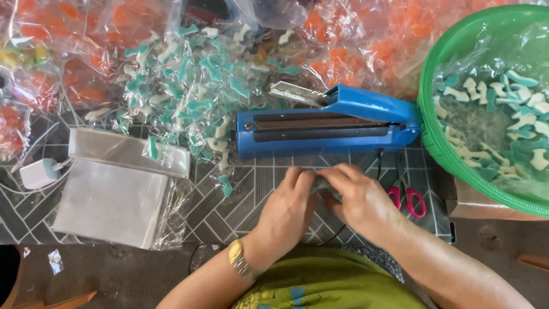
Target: Picking up individual gummy candies, placing them into small plastic bags, and sealing the bags using a manual heat sealer.
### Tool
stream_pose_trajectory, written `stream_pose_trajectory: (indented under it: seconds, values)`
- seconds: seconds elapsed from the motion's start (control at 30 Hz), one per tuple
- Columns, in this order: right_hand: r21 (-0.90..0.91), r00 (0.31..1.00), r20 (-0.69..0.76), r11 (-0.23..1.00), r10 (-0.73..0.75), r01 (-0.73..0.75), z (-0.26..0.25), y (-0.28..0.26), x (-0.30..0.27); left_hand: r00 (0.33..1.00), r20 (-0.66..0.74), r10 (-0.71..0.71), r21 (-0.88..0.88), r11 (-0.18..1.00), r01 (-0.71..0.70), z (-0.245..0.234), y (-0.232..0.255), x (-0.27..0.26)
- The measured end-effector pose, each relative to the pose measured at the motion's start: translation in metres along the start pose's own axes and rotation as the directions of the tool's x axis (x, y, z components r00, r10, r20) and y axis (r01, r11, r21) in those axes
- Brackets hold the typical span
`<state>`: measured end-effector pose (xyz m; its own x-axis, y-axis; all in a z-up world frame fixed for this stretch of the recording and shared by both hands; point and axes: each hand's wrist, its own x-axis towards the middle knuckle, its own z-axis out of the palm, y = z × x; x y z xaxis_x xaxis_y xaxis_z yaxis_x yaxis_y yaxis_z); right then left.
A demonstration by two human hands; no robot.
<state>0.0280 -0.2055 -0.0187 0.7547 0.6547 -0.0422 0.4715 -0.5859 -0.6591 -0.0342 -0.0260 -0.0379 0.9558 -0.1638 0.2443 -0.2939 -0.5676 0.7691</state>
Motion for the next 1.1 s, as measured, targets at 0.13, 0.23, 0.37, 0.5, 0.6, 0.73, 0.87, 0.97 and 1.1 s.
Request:
stream_pose_trajectory:
  seconds: [0.13,0.23,0.37,0.5,0.6,0.73,0.87,0.97,1.1]
  values:
    - [-0.14,0.952,-0.119,0.954,-0.283,0.266,-0.011,-0.066,0.026,0.968,-0.183,0.172,0.147,0.978,-0.146,-0.061,0.014,-0.006]
    - [-0.334,0.851,-0.232,0.86,-0.471,0.385,-0.003,-0.093,0.074,0.936,-0.285,0.209,0.296,0.947,-0.122,-0.103,-0.002,0.012]
    - [-0.753,0.856,-0.275,0.651,-0.438,0.091,0.028,-0.074,0.135,0.93,-0.368,0.008,0.13,0.991,0.043,-0.13,-0.053,0.072]
    - [-0.691,0.729,-0.333,0.681,-0.598,0.243,0.014,-0.079,0.098,0.983,-0.182,-0.034,-0.167,0.986,0.003,-0.123,-0.093,0.098]
    - [-0.561,0.732,-0.274,0.722,-0.623,0.405,-0.002,-0.074,0.044,0.984,-0.178,-0.01,-0.022,1.0,0.006,-0.129,-0.057,0.088]
    - [-0.418,0.78,-0.148,0.753,-0.607,0.507,0.002,-0.017,-0.005,0.919,-0.388,0.07,0.108,0.994,-0.03,-0.146,-0.055,0.051]
    - [-0.311,0.895,-0.17,0.884,-0.413,0.349,-0.01,0.01,-0.03,0.799,-0.594,0.089,0.253,0.964,0.08,-0.186,-0.06,-0.011]
    - [-0.169,0.941,-0.246,0.967,-0.231,0.193,-0.012,0.025,-0.041,0.776,-0.624,0.095,0.411,0.884,0.222,-0.203,-0.074,-0.055]
    - [-0.148,0.948,-0.269,0.98,-0.17,0.134,-0.008,0.028,-0.041,0.918,-0.392,-0.065,0.734,0.579,0.354,-0.182,-0.102,-0.077]
